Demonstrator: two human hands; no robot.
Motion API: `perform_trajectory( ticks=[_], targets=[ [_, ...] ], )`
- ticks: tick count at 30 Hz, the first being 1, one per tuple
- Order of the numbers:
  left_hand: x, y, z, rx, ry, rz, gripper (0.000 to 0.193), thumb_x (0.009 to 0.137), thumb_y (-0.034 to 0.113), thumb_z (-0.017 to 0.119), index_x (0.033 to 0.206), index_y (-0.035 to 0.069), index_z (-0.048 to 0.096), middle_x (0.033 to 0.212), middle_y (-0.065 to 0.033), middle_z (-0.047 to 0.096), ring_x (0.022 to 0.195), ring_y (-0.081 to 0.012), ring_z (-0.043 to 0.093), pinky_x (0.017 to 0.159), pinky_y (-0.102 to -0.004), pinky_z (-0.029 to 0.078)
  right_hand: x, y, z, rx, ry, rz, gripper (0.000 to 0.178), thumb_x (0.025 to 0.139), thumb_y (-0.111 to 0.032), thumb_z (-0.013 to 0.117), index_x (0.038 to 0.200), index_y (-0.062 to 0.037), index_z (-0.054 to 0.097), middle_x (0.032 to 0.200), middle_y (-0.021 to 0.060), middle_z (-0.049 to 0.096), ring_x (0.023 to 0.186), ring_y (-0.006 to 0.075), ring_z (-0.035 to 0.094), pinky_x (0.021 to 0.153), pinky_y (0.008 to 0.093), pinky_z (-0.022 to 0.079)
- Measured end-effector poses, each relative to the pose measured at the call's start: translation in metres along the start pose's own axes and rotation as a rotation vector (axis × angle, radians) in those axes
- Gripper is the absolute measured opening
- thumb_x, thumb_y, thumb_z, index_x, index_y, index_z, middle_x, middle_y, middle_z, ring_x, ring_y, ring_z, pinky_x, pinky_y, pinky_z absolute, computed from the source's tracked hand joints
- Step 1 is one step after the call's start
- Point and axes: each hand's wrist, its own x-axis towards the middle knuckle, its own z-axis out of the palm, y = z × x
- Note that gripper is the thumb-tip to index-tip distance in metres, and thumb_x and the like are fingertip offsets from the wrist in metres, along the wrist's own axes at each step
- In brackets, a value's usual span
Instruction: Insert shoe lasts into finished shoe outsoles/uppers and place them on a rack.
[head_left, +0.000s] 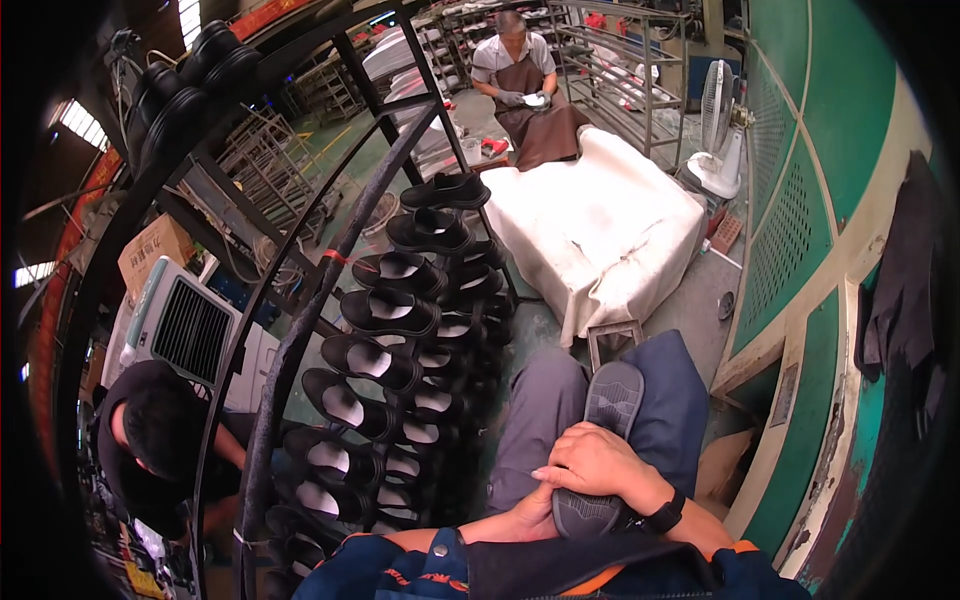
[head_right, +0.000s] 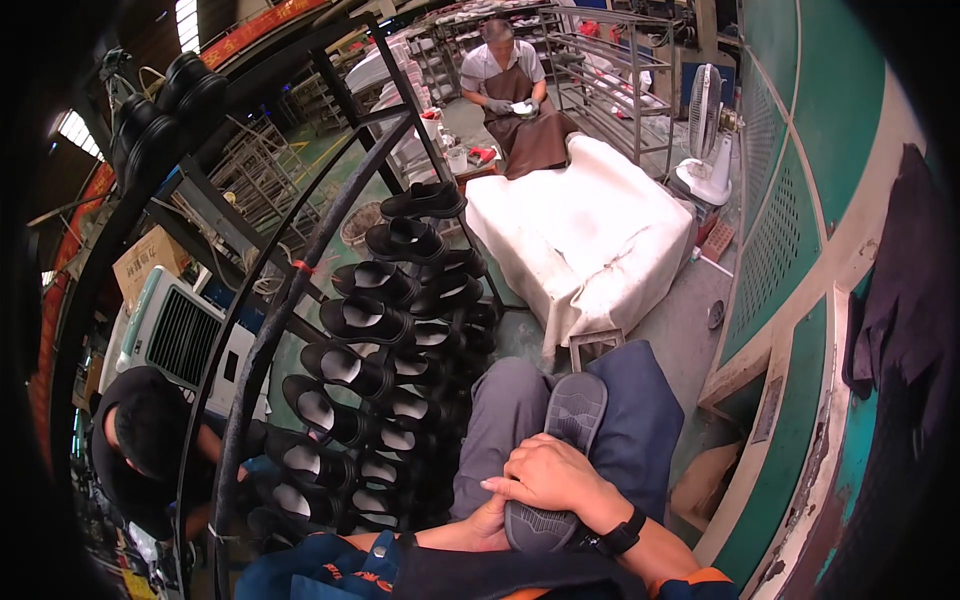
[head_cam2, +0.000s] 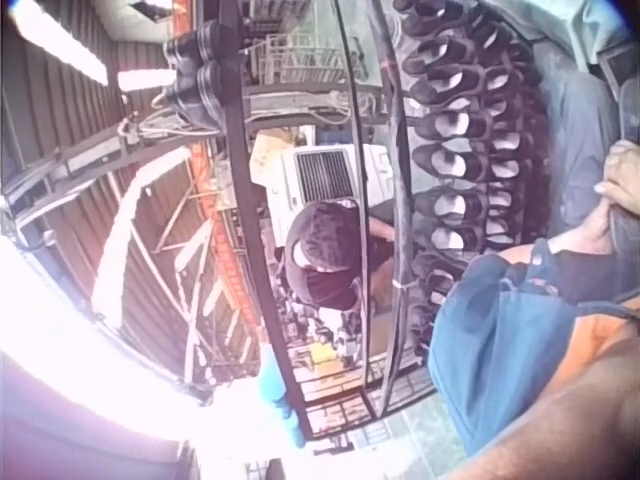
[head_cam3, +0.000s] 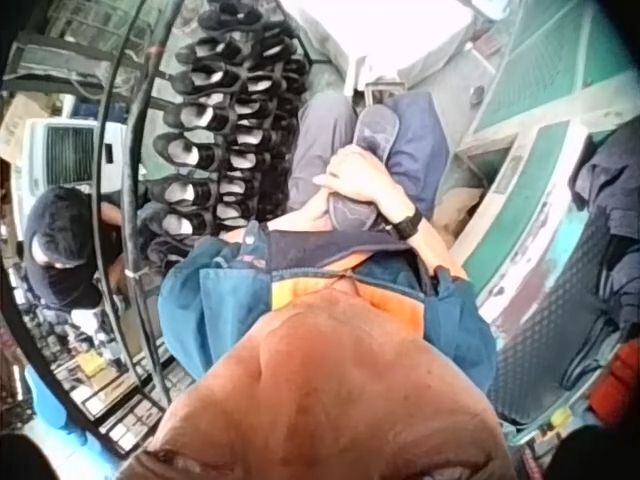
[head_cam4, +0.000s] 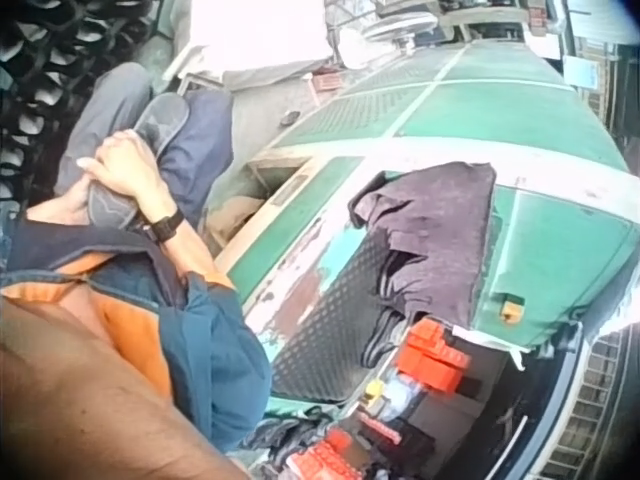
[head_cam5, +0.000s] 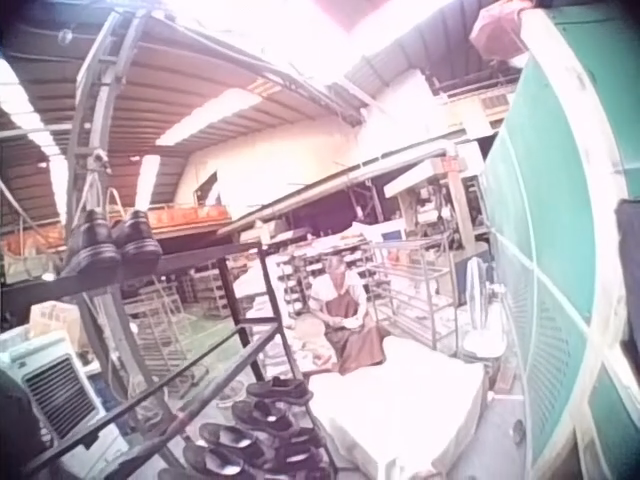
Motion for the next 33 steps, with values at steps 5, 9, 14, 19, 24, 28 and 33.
perform_trajectory(
  ticks=[5, 9, 14, 19, 24, 28, 33],
  targets=[
    [-0.01, -0.002, 0.019, 0.134, 0.124, 0.052, 0.071, 0.098, 0.058, 0.036, 0.15, 0.011, 0.025, 0.153, -0.0117, 0.033, 0.14, -0.0239, 0.036, 0.116, -0.0426, 0.033, -0.002, -0.004, 0.0, -0.063, 0.05, -0.026, 0.051, 0.09, -0.047, 0.058, 0.066, -0.0034, 0.067, 0.067, 0.0105, 0.065, 0.072, 0.0294, 0.063, 0.077, 0.0387, 0.049],
    [-0.014, -0.004, 0.034, 0.219, 0.384, 0.103, 0.06, 0.103, 0.05, 0.029, 0.149, 0.011, 0.026, 0.152, -0.0118, 0.032, 0.141, -0.0242, 0.035, 0.117, -0.0417, 0.032, -0.009, -0.005, 0.005, -0.058, 0.183, -0.037, 0.048, 0.086, -0.045, 0.063, 0.059, -0.0047, 0.063, 0.062, 0.0094, 0.059, 0.067, 0.0285, 0.059, 0.071, 0.0384, 0.048],
    [-0.012, -0.019, 0.012, -0.08, -0.041, 0.204, 0.059, 0.102, 0.048, 0.034, 0.148, 0.012, 0.027, 0.152, -0.0127, 0.033, 0.14, -0.026, 0.035, 0.117, -0.0429, 0.031, -0.017, -0.002, 0.02, -0.033, 0.295, -0.048, 0.048, 0.084, -0.044, 0.066, 0.057, -0.005, 0.058, 0.061, 0.0086, 0.055, 0.065, 0.0285, 0.056, 0.069, 0.037, 0.047],
    [-0.028, -0.01, -0.009, 0.038, -0.048, 0.168, 0.061, 0.101, 0.048, 0.041, 0.148, 0.013, 0.027, 0.151, -0.0116, 0.034, 0.14, -0.0253, 0.035, 0.116, -0.0432, 0.033, -0.013, -0.011, 0.019, 0.002, 0.223, 0.06, 0.05, 0.083, -0.045, 0.066, 0.055, -0.0045, 0.059, 0.061, 0.0077, 0.056, 0.067, 0.0273, 0.057, 0.072, 0.0363, 0.047],
    [-0.075, -0.008, 0.06, 0.751, 0.349, -0.109, 0.056, 0.099, 0.04, 0.051, 0.145, 0.015, 0.033, 0.145, -0.0039, 0.041, 0.133, -0.016, 0.042, 0.108, -0.0392, 0.04, -0.014, -0.063, 0.003, -0.035, 0.314, -0.143, 0.052, 0.083, -0.049, 0.06, 0.054, -0.0057, 0.063, 0.058, 0.0067, 0.059, 0.061, 0.0264, 0.057, 0.068, 0.0365, 0.044],
    [-0.061, -0.022, 0.063, 0.138, 0.101, 0.34, 0.063, 0.091, 0.038, 0.064, 0.139, 0.004, 0.042, 0.135, -0.0096, 0.053, 0.125, -0.0229, 0.052, 0.109, -0.0423, 0.041, -0.004, -0.079, -0.017, -0.023, 0.19, -0.009, 0.052, 0.082, -0.05, 0.064, 0.058, -0.0048, 0.064, 0.061, 0.0102, 0.06, 0.065, 0.028, 0.059, 0.069, 0.0389, 0.044],
    [-0.058, -0.016, 0.015, 0.083, -0.039, 0.286, 0.063, 0.084, 0.031, 0.059, 0.138, -0.001, 0.045, 0.134, -0.0179, 0.055, 0.123, -0.0307, 0.055, 0.108, -0.0453, 0.041, 0.005, -0.023, -0.037, 0.247, 0.831, 0.137, 0.033, 0.094, -0.034, 0.059, 0.097, -0.0033, 0.07, 0.087, 0.0088, 0.067, 0.081, 0.0216, 0.063, 0.081, 0.0343, 0.047]
  ],
)
